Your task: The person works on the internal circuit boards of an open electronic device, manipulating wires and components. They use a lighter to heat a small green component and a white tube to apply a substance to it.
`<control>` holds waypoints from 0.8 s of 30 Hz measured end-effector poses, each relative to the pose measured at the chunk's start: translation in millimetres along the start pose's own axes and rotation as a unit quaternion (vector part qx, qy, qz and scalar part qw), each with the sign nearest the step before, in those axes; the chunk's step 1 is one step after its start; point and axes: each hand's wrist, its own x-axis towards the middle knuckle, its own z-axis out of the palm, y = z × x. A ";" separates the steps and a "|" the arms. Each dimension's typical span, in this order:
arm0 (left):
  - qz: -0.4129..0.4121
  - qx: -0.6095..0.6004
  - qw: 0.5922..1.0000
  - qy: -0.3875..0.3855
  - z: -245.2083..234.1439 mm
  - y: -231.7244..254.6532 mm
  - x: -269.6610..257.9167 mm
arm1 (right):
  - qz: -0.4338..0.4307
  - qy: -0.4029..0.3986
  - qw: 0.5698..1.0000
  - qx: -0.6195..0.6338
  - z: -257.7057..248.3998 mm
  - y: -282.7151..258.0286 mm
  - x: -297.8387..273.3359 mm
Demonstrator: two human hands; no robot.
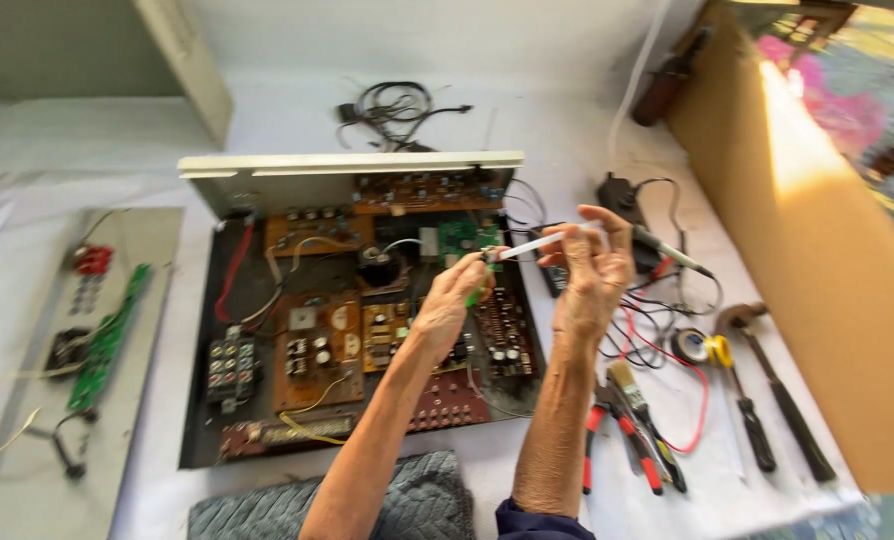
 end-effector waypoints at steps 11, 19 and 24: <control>0.000 0.017 0.999 -0.042 7.4 23.6 -6.7 | 0.021 0.002 1.000 0.004 2.4 -1.6 2.3; 0.052 0.024 0.997 -0.057 11.2 18.7 -6.5 | -0.004 0.004 0.998 -0.061 0.5 7.6 1.3; 0.056 0.025 0.997 -0.036 4.7 13.9 -7.9 | 0.000 -0.006 0.999 -0.038 0.5 8.2 -1.9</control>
